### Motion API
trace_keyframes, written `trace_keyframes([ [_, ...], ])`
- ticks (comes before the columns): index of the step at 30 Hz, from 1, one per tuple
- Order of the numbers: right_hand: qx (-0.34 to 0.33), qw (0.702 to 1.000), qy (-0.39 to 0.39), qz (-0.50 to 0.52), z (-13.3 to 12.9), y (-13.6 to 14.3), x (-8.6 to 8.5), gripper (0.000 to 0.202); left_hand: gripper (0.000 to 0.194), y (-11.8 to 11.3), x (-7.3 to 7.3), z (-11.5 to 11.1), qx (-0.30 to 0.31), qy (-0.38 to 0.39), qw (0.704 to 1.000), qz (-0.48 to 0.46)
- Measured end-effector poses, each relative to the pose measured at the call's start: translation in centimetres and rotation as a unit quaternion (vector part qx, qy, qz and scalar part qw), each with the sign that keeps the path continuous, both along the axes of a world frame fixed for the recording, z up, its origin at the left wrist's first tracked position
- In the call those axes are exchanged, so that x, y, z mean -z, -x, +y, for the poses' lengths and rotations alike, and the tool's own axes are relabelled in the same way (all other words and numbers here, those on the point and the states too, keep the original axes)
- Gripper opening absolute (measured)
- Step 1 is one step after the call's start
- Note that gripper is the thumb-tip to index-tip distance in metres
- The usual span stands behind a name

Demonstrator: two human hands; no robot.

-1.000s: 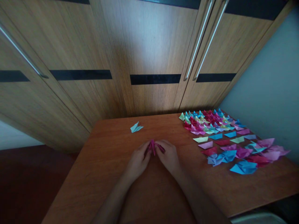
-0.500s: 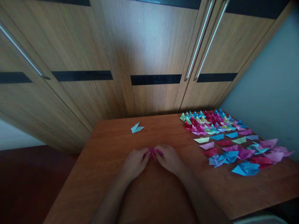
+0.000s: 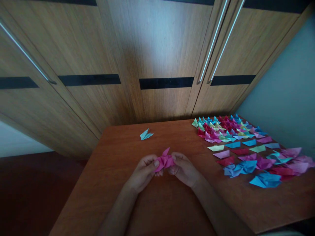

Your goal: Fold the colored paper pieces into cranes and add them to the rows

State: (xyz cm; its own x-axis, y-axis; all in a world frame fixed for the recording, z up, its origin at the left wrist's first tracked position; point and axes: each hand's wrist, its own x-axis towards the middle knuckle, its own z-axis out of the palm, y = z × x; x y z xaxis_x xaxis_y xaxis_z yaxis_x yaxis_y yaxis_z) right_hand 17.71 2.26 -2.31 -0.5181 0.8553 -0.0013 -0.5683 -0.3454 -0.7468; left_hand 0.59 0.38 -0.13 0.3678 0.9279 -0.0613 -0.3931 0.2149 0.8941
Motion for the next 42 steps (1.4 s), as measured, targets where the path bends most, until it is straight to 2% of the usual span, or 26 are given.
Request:
trace_keyframes([
  [7, -0.017, 0.997, 0.043, 0.056, -0.2, 0.19, -0.34, 0.027, 0.031, -0.36, 0.2, -0.32, 0.004, 0.023, 0.998, -0.05],
  [18, -0.021, 0.993, 0.028, 0.11, -0.36, 0.35, 0.42, 0.033, 0.036, -0.5, 0.52, -0.55, -0.008, 0.018, 0.996, -0.085],
  [22, -0.005, 0.991, 0.045, 0.128, -0.42, 0.43, 0.28, 0.033, 0.032, -0.51, 0.59, -0.56, -0.012, 0.012, 0.994, -0.112],
  [26, 0.009, 0.99, 0.029, 0.14, -0.48, 0.52, 0.0, 0.036, 0.033, -0.55, 0.78, -0.71, 0.006, -0.008, 0.993, -0.116],
  [34, 0.072, 0.985, 0.061, 0.143, 0.11, 0.27, -0.36, 0.039, 0.031, -0.7, 0.51, -0.49, 0.004, -0.006, 0.989, -0.149],
  [38, 0.07, 0.986, 0.047, 0.143, 0.12, 0.21, -0.33, 0.04, 0.035, -0.81, 0.49, -0.62, 0.0, -0.013, 0.988, -0.151],
  [42, 0.066, 0.985, 0.067, 0.145, 0.13, 0.31, -0.57, 0.044, 0.037, -0.97, 0.49, -0.57, -0.027, -0.013, 0.986, -0.167],
])
